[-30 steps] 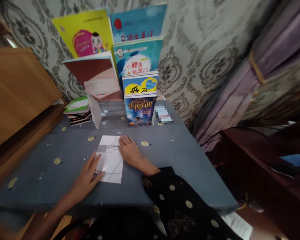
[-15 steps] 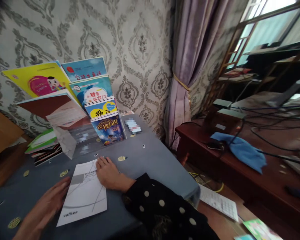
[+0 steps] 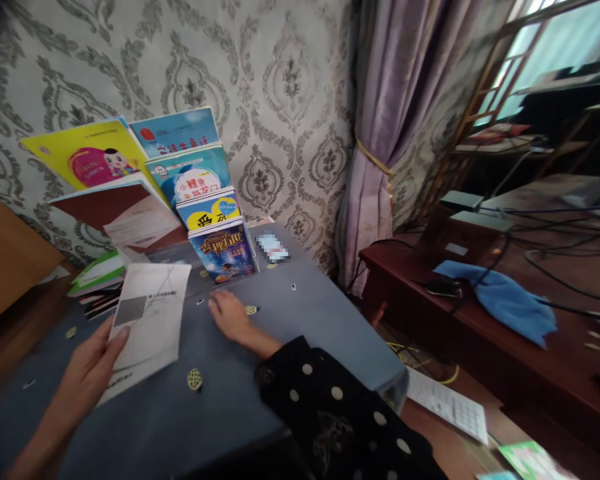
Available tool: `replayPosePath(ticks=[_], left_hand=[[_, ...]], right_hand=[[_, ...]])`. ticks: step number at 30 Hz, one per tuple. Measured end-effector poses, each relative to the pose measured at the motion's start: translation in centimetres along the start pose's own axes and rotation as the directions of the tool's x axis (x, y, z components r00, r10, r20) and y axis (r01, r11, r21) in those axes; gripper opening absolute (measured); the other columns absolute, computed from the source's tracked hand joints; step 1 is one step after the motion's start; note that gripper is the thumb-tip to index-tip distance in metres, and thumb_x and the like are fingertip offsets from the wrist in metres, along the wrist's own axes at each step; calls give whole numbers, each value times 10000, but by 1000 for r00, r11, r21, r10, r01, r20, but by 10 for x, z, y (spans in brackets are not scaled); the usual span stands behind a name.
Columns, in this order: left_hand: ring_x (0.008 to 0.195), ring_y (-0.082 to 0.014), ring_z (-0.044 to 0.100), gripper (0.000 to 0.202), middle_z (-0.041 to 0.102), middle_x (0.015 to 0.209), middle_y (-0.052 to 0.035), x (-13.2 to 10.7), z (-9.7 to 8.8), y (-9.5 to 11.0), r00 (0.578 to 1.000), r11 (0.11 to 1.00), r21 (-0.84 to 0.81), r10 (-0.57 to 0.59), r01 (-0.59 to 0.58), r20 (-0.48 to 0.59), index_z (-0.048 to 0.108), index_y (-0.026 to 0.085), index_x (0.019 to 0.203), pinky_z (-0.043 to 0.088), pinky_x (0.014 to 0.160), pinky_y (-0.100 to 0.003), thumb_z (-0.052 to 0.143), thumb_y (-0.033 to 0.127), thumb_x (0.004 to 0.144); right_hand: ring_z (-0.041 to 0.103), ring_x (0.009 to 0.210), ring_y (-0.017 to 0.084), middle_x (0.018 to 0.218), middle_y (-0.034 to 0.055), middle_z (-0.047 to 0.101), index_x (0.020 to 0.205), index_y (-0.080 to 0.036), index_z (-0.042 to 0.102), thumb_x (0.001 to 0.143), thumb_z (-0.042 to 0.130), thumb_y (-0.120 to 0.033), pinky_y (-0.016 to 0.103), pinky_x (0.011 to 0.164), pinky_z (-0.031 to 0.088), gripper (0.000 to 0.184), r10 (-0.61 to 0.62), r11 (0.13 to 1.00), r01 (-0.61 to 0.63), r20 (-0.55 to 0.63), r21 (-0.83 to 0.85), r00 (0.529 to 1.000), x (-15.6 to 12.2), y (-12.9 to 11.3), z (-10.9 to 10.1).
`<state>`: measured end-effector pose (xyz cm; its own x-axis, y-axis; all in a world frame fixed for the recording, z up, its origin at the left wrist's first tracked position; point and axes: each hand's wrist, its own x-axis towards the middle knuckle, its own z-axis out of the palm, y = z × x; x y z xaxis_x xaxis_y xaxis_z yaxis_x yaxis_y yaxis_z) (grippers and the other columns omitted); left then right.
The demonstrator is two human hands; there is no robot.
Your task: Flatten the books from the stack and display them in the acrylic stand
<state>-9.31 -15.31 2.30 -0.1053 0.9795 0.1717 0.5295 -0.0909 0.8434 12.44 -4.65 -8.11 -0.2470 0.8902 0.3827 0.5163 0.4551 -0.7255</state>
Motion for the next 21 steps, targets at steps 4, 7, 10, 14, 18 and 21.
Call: replayPosePath(ticks=[4, 7, 10, 14, 18, 21], left_hand=[[1347, -258, 482, 448, 541, 1438, -25, -19, 18, -21, 920, 822, 415, 330, -389, 209, 542, 276, 1379, 320, 1162, -430, 364, 382, 982], [1441, -237, 334, 468, 427, 1524, -42, -41, 45, -56, 831, 714, 519, 160, -470, 532, 419, 281, 1466, 247, 1186, -502, 316, 355, 1015], [1492, -255, 176, 541, 262, 1599, -72, -58, 60, -77, 812, 648, 588, 79, -483, 579, 274, 255, 1532, 169, 1197, -552, 341, 420, 1020], [1498, -237, 159, 551, 251, 1603, -80, -59, 64, -77, 811, 639, 580, 123, -505, 571, 219, 258, 1545, 165, 1197, -555, 293, 450, 1034], [1500, -228, 152, 561, 254, 1603, -95, -45, 70, -72, 809, 641, 576, 122, -507, 576, 210, 230, 1545, 150, 1198, -554, 271, 454, 1035], [1499, -224, 152, 564, 257, 1599, -117, -30, 75, -75, 817, 651, 574, 128, -496, 562, 208, 202, 1544, 131, 1200, -547, 269, 438, 1035]], right_hand=[[675, 1067, 222, 1143, 126, 721, 1186, -145, 643, 1030, 172, -332, 369, 854, 557, 530, 76, 988, -66, -67, 140, 995, 21, 25, -12], [693, 1029, 225, 1127, 147, 721, 1206, -118, 629, 1030, 80, -366, 351, 773, 575, 628, 126, 972, -106, -84, 208, 989, 27, 36, -13], [695, 997, 223, 1067, 124, 736, 1141, -138, 658, 1028, 199, -405, 348, 807, 558, 543, 134, 967, -113, -78, 229, 988, 20, 32, -10], [660, 999, 216, 1022, 93, 729, 1059, -177, 680, 1005, 357, -320, 340, 914, 497, 357, -35, 999, 35, -19, 23, 999, 1, 9, -3], [613, 1062, 214, 1097, 99, 699, 1130, -176, 647, 984, 388, -205, 364, 973, 469, 298, -264, 950, 291, 206, -115, 942, -13, -3, 10], [572, 1150, 244, 1225, 140, 647, 1203, -150, 613, 955, 443, -180, 434, 1015, 455, 302, -318, 914, 376, 308, -150, 897, -17, 1, 21]])
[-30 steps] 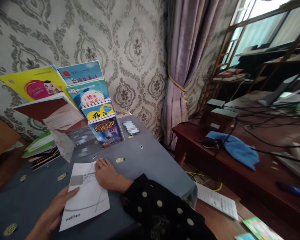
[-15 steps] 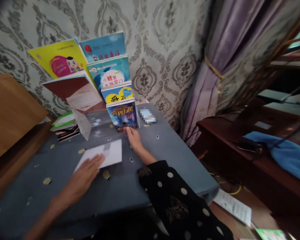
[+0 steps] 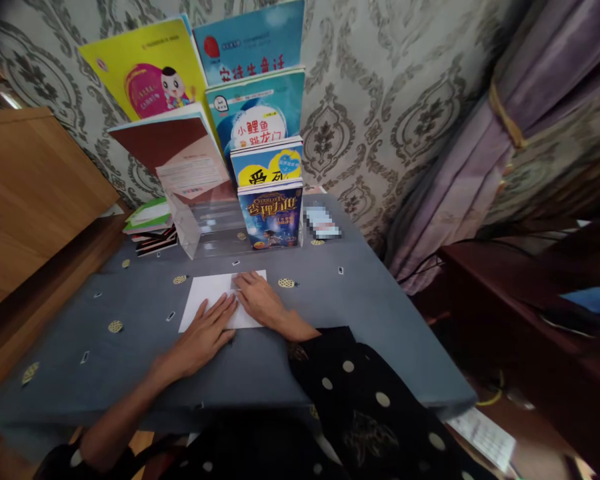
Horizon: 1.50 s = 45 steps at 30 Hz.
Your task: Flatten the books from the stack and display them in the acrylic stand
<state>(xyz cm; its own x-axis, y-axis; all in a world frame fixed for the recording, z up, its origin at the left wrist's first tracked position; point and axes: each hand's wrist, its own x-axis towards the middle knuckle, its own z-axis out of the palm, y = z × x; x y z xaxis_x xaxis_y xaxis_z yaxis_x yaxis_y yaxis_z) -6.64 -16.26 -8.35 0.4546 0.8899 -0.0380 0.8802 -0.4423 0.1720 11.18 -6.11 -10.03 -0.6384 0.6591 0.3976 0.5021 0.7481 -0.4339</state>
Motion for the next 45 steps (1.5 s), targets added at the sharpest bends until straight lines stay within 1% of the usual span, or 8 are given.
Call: replayPosePath(ticks=[4, 10, 14, 19, 23, 29, 37, 45], left_hand=[[1496, -232, 159, 584, 244, 1595, -154, 15, 1, -23, 997, 998, -18, -68, 67, -27, 242, 155, 1531, 154, 1198, -511, 280, 446, 1027], [1483, -250, 212, 601, 270, 1581, -177, 26, -4, -68, 980, 982, -1, -191, 191, -60, 308, 125, 1503, 193, 1186, -483, 290, 468, 1010], [1477, -261, 233, 591, 286, 1571, -191, 35, -10, -82, 963, 967, 13, -254, 256, -92, 325, 89, 1489, 205, 1181, -487, 279, 434, 1012], [1453, -278, 300, 552, 356, 1536, -204, 41, -5, -84, 946, 956, 72, -267, 283, -184, 377, 56, 1457, 264, 1158, -501, 302, 367, 1006], [1385, -258, 428, 485, 474, 1472, -169, 40, 6, -89, 929, 953, 159, -198, 257, -314, 479, 91, 1399, 352, 1119, -465, 291, 268, 988], [1299, -298, 528, 506, 541, 1411, -179, 42, 20, -99, 905, 932, 251, -147, 262, -400, 545, 73, 1355, 440, 1041, -484, 301, 295, 972], [1314, -309, 511, 510, 527, 1425, -165, 44, 20, -91, 898, 911, 249, -220, 329, -381, 568, 93, 1350, 421, 1057, -512, 312, 275, 948], [1428, -316, 345, 578, 383, 1520, -180, 47, 19, -82, 922, 900, 249, -298, 358, -249, 436, 65, 1448, 278, 1137, -581, 314, 357, 964]], right_hand=[[505, 1256, 272, 1306, 172, 595, 1247, -101, 598, 937, 489, -171, 457, 1079, 418, 336, -19, 997, 22, 45, -73, 999, 1, 5, 9], [495, 1286, 268, 1325, 175, 588, 1255, -98, 605, 940, 495, -168, 459, 1090, 417, 341, -13, 993, 22, 83, -112, 996, 1, 6, 8], [474, 1320, 267, 1362, 171, 574, 1281, -100, 593, 942, 481, -163, 460, 1103, 402, 362, 13, 992, 2, 116, -127, 993, 2, 3, 7], [435, 1371, 262, 1433, 175, 522, 1353, -102, 541, 938, 513, -203, 454, 1145, 339, 428, -7, 996, 25, 207, -80, 978, 14, -19, 13], [381, 1409, 249, 1471, 188, 477, 1393, -82, 487, 966, 479, -240, 457, 1163, 301, 455, -49, 995, 68, 237, -71, 970, 24, -36, 21], [357, 1420, 262, 1491, 206, 442, 1402, -39, 457, 988, 455, -320, 409, 1176, 285, 500, 42, 986, -10, 193, -164, 980, 17, -24, 16], [331, 1435, 275, 1508, 200, 420, 1435, -74, 426, 995, 411, -303, 461, 1172, 289, 496, 188, 961, -156, 125, -227, 974, -18, 10, -11], [348, 1427, 267, 1497, 192, 440, 1414, -56, 459, 989, 422, -273, 448, 1185, 274, 480, 235, 952, -208, 102, -223, 967, -23, 7, -20]])
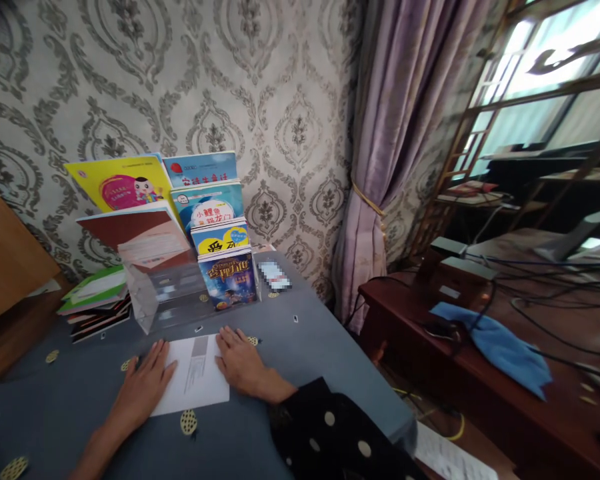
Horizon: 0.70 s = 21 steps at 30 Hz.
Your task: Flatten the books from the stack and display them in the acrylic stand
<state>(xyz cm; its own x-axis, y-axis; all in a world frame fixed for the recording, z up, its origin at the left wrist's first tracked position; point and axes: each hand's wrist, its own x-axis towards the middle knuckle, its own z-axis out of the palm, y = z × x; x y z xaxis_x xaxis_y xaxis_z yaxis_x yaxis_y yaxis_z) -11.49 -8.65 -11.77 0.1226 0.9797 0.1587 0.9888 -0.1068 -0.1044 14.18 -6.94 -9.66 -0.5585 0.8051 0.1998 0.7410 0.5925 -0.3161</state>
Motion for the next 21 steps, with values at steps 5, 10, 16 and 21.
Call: replayPosePath(ticks=[5, 10, 16, 21], left_hand=[[1469, -295, 241, 641, 261, 1570, -161, 7, -9, 27, 990, 996, -57, 68, -62, 121, 339, 55, 1498, 238, 1167, -547, 306, 428, 977], [1470, -272, 250, 619, 281, 1573, -119, -6, 1, 53, 958, 949, -138, 286, -282, 9, 331, 136, 1513, 235, 1176, -536, 302, 481, 1000], [1410, -245, 390, 638, 359, 1547, -56, -32, 16, 34, 825, 809, -170, 532, -562, -193, 160, 307, 1552, 352, 1139, -488, 426, 454, 991], [1367, -203, 455, 526, 458, 1494, -8, -38, 18, 0, 830, 811, -191, 518, -553, -206, 296, 380, 1507, 391, 1117, -441, 422, 329, 998]], right_hand=[[355, 1423, 266, 1495, 187, 445, 1414, -67, 464, 985, 427, -278, 453, 1178, 281, 479, -2, 1000, 2, -23, 12, 1000, 0, 0, 1], [388, 1401, 262, 1471, 178, 480, 1396, -92, 488, 968, 454, -269, 450, 1167, 298, 465, -9, 1000, 10, -60, 15, 998, -2, 2, 2], [457, 1335, 269, 1419, 174, 534, 1349, -80, 531, 954, 497, -270, 425, 1145, 319, 440, 13, 1000, -13, -56, -5, 998, -8, -3, -10], [498, 1254, 282, 1358, 183, 572, 1280, -64, 572, 929, 539, -254, 430, 1090, 367, 400, 36, 999, -37, -49, -20, 998, -18, -8, -18]])
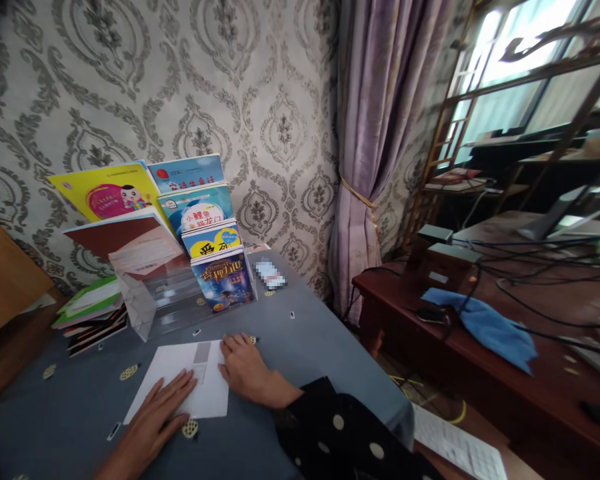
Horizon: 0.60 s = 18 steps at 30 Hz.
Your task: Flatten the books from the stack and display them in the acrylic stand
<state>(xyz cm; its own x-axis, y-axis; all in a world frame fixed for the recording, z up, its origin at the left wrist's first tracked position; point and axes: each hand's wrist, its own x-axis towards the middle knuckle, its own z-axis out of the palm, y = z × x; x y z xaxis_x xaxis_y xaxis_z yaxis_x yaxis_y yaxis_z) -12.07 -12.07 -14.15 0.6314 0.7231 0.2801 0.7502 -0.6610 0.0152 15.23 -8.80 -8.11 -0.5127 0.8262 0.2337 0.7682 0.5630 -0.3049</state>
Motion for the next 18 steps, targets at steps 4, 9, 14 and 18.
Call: replayPosePath(ticks=[4, 9, 14, 18], left_hand=[[1362, -206, 462, 463, 479, 1479, -3, -14, -2, -20, 992, 991, 46, -126, 126, -3, 434, 367, 1449, 414, 1093, -440, 357, 295, 999], [1382, -239, 433, 478, 470, 1487, -38, -13, 1, -35, 942, 940, 67, -335, 335, -8, 508, 273, 1421, 391, 1111, -448, 336, 328, 978], [1411, -302, 378, 514, 449, 1499, -122, 6, 7, -33, 887, 882, 97, -461, 461, -14, 521, 173, 1412, 335, 1137, -515, 334, 329, 960], [1435, -337, 320, 555, 387, 1529, -167, 21, 8, -27, 859, 855, 118, -511, 505, 29, 466, 143, 1447, 285, 1143, -559, 336, 391, 968]], right_hand=[[514, 1176, 291, 1285, 169, 602, 1223, -91, 595, 913, 556, -252, 452, 1040, 404, 351, -3, 1000, 3, -20, -7, 1000, -19, -8, -1], [537, 1077, 297, 1168, 145, 633, 1146, -101, 624, 897, 580, -271, 455, 977, 452, 305, 8, 1000, -8, -3, -28, 1000, -49, -35, 0], [551, 1047, 304, 1095, 142, 646, 1064, -100, 647, 876, 625, -318, 471, 982, 457, 289, -54, 996, 54, 4, -68, 999, -59, -54, 2], [558, 1035, 302, 1119, 144, 644, 1084, -94, 640, 856, 660, -348, 458, 938, 493, 342, -69, 994, 70, 13, -81, 998, -55, -57, 4]])
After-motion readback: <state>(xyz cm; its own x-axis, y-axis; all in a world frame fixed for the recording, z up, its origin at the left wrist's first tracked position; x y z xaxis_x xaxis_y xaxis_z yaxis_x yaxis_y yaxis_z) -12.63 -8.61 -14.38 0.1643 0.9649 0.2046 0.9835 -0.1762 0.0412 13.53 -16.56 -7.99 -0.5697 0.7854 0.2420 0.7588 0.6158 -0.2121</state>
